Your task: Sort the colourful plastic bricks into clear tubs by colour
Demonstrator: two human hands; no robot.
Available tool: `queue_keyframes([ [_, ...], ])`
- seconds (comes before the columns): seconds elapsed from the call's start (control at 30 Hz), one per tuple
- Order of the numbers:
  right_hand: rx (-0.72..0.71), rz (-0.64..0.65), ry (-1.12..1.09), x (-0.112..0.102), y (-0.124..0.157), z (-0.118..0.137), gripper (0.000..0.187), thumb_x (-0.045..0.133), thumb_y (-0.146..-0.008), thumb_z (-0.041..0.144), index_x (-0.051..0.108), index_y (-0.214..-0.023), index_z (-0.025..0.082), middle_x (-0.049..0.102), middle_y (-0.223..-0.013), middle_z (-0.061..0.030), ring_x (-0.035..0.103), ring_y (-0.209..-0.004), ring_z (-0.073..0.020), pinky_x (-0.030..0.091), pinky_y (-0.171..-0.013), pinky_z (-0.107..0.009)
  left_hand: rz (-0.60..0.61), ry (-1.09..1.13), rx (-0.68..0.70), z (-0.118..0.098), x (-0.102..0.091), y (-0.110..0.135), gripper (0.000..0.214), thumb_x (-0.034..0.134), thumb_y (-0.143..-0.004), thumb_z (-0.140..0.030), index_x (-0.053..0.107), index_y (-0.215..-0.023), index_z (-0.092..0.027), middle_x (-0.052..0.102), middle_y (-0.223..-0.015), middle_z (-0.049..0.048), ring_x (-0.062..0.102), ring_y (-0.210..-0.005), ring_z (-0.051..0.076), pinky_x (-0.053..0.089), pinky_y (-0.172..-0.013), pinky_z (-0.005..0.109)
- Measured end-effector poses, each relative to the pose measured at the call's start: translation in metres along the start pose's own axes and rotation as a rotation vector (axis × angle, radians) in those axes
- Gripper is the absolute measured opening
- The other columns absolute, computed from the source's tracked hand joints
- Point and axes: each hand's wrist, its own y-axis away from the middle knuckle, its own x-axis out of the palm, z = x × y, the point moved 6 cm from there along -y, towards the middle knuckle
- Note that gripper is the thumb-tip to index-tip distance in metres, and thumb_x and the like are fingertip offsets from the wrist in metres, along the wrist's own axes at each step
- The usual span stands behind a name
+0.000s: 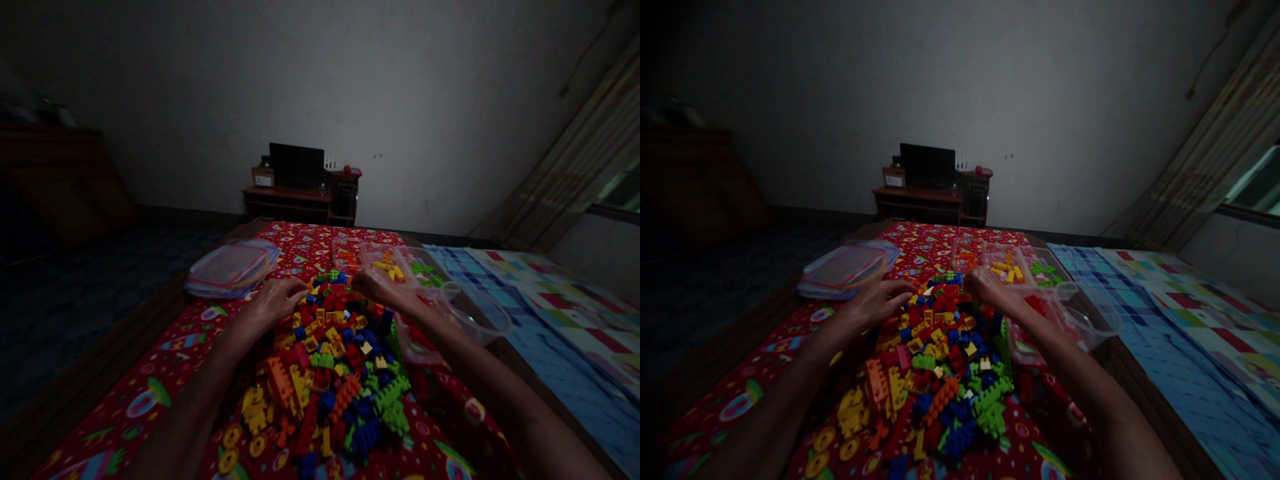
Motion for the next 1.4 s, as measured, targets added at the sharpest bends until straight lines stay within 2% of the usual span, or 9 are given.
queue_keyframes([
  [0.17,0.049,0.107,0.054,0.019,0.009,0.014,0.018,0.053,-0.088,0.024,0.066,-0.086,0.012,0.061,-0.075,-0.0052,0.047,-0.063,-0.0102,0.028,-0.056,-0.023,-0.02,0.006,0.039,0.0,0.0,0.001,0.032,0.045,-0.086,-0.03,0.071,-0.101,-0.019,0.073,-0.098,0.0065,0.067,-0.086,0.021,0.048,-0.078,0.028],
  [0.3,0.042,0.078,0.057,0.015,0.015,0.016,0.016,0.055,-0.086,0.018,0.066,-0.096,0.011,0.065,-0.088,-0.009,0.053,-0.075,-0.0133,0.031,-0.061,-0.023,0.0,-0.015,0.034,0.001,0.006,-0.002,0.031,0.046,-0.086,-0.03,0.071,-0.101,-0.019,0.073,-0.098,0.006,0.067,-0.087,0.02,0.048,-0.081,0.029],
  [0.4,0.09,0.056,0.039,0.011,0.022,0.018,0.019,0.049,-0.086,0.013,0.066,-0.092,0.012,0.066,-0.083,-0.008,0.053,-0.071,-0.0136,0.029,-0.059,-0.024,0.012,-0.029,0.036,0.002,0.01,-0.004,0.03,0.047,-0.086,-0.027,0.071,-0.1,-0.018,0.073,-0.099,0.0069,0.067,-0.09,0.021,0.048,-0.084,0.03],
  [0.67,0.191,0.032,-0.026,0.021,0.036,0.019,0.021,0.052,-0.086,0.016,0.063,-0.103,0.016,0.067,-0.091,-0.0088,0.058,-0.081,-0.017,0.033,-0.063,-0.024,-0.099,-0.06,0.112,0.005,0.024,-0.009,0.025,0.049,-0.085,-0.026,0.07,-0.096,-0.018,0.071,-0.1,0.0082,0.066,-0.092,0.022,0.05,-0.087,0.032],
  [0.8,0.164,-0.047,-0.091,0.027,0.036,0.018,0.022,0.053,-0.086,0.016,0.06,-0.107,0.014,0.066,-0.094,-0.0092,0.057,-0.086,-0.0172,0.036,-0.07,-0.024,-0.194,-0.006,0.222,-0.006,0.031,-0.009,0.025,0.046,-0.087,-0.025,0.068,-0.097,-0.018,0.07,-0.101,0.008,0.064,-0.096,0.021,0.05,-0.089,0.035],
  [1.0,0.132,-0.155,-0.174,0.013,0.038,0.018,0.025,0.052,-0.084,0.012,0.062,-0.107,0.013,0.067,-0.092,-0.0096,0.058,-0.083,-0.0171,0.038,-0.069,-0.024,-0.219,0.096,0.414,-0.033,0.042,-0.017,0.028,0.05,-0.087,-0.02,0.063,-0.111,-0.022,0.065,-0.112,0.0071,0.057,-0.108,0.02,0.048,-0.095,0.039],
  [1.1,0.127,-0.194,-0.229,0.004,0.04,0.014,0.026,0.05,-0.083,0.012,0.064,-0.104,0.012,0.067,-0.082,-0.0071,0.058,-0.074,-0.015,0.036,-0.065,-0.023,-0.137,0.077,0.418,-0.038,0.053,-0.031,0.032,0.057,-0.081,-0.017,0.063,-0.112,-0.021,0.065,-0.112,0.0076,0.056,-0.108,0.021,0.047,-0.094,0.039],
  [1.2,0.122,-0.243,-0.333,-0.006,0.042,0.01,0.022,0.05,-0.081,0.016,0.068,-0.095,0.013,0.065,-0.075,-0.0041,0.055,-0.067,-0.0124,0.034,-0.061,-0.021,-0.005,0.062,0.329,-0.038,0.062,-0.042,0.031,0.062,-0.076,-0.018,0.066,-0.107,-0.02,0.067,-0.109,0.0075,0.058,-0.103,0.021,0.046,-0.092,0.036],
  [1.4,0.212,-0.261,-0.561,-0.011,0.042,0.0,0.03,0.043,-0.08,0.024,0.055,-0.055,0.013,0.044,-0.05,0.0034,0.041,-0.049,-0.0079,0.023,-0.048,-0.021,0.151,0.043,0.139,-0.043,0.06,-0.038,0.023,0.058,-0.081,-0.035,0.069,-0.082,-0.016,0.069,-0.083,0.0048,0.061,-0.075,0.019,0.046,-0.072,0.028],
])
